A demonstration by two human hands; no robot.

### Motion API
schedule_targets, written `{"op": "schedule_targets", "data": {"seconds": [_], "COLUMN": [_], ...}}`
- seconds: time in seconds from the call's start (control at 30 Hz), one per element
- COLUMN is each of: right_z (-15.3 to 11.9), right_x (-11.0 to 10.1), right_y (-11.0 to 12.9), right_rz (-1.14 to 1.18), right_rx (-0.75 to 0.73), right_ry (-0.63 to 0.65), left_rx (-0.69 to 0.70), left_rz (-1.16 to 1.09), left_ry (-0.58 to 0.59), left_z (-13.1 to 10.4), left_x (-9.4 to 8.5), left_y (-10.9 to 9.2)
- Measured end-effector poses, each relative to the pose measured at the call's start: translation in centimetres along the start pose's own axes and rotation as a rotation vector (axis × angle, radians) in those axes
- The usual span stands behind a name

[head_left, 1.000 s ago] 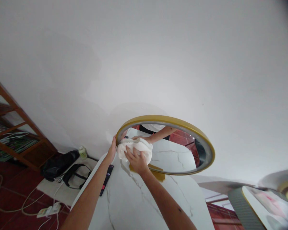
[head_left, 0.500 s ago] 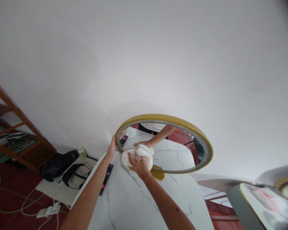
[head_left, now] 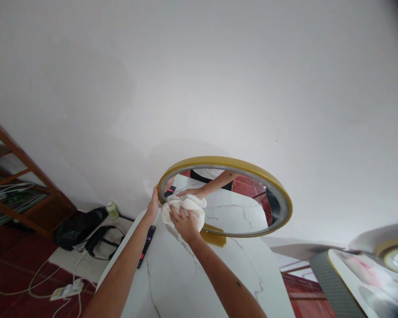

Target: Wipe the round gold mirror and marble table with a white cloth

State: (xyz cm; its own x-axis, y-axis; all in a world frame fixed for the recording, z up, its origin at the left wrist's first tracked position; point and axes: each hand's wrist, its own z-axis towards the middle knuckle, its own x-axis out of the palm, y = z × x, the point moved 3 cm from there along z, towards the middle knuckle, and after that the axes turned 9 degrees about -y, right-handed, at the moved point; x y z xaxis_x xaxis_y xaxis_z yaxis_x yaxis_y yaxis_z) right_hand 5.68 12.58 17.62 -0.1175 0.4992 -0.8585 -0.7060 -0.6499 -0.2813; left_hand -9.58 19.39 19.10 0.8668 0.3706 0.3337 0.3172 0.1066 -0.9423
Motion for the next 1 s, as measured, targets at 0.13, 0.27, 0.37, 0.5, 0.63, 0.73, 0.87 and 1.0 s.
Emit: {"op": "schedule_targets", "data": {"seconds": [0.13,0.27,0.37,0.5,0.63,0.73,0.87,1.0], "right_z": [1.4,-0.1,-2.7,-7.2,-11.2,-12.9,-12.6,-10.1], "right_x": [-0.9,0.1,1.4,2.6,3.0,3.1,2.9,2.5], "right_y": [0.2,-0.1,-0.6,-1.6,-2.4,-2.8,-2.6,-1.8], "right_rz": [-0.012,0.006,0.013,0.012,-0.003,-0.012,0.002,0.035], "right_rx": [0.017,0.034,0.057,0.114,0.188,0.236,0.254,0.234], "right_ry": [-0.053,-0.005,0.046,0.104,0.162,0.194,0.201,0.176], "left_rx": [-0.038,-0.02,0.018,0.065,-0.209,-0.375,-0.479,-0.51], "left_rz": [0.022,0.043,0.05,0.017,0.047,0.083,0.07,0.025], "left_ry": [0.006,-0.005,-0.02,-0.076,-0.158,-0.181,-0.158,-0.147], "left_z": [-0.3,-0.3,-0.3,-0.7,-2.1,-3.9,-5.7,-6.0], "left_x": [0.2,0.2,0.0,-0.4,-1.0,-1.0,-0.6,-0.5], "left_y": [-0.3,-0.5,-0.6,0.8,5.5,9.1,11.8,12.4]}}
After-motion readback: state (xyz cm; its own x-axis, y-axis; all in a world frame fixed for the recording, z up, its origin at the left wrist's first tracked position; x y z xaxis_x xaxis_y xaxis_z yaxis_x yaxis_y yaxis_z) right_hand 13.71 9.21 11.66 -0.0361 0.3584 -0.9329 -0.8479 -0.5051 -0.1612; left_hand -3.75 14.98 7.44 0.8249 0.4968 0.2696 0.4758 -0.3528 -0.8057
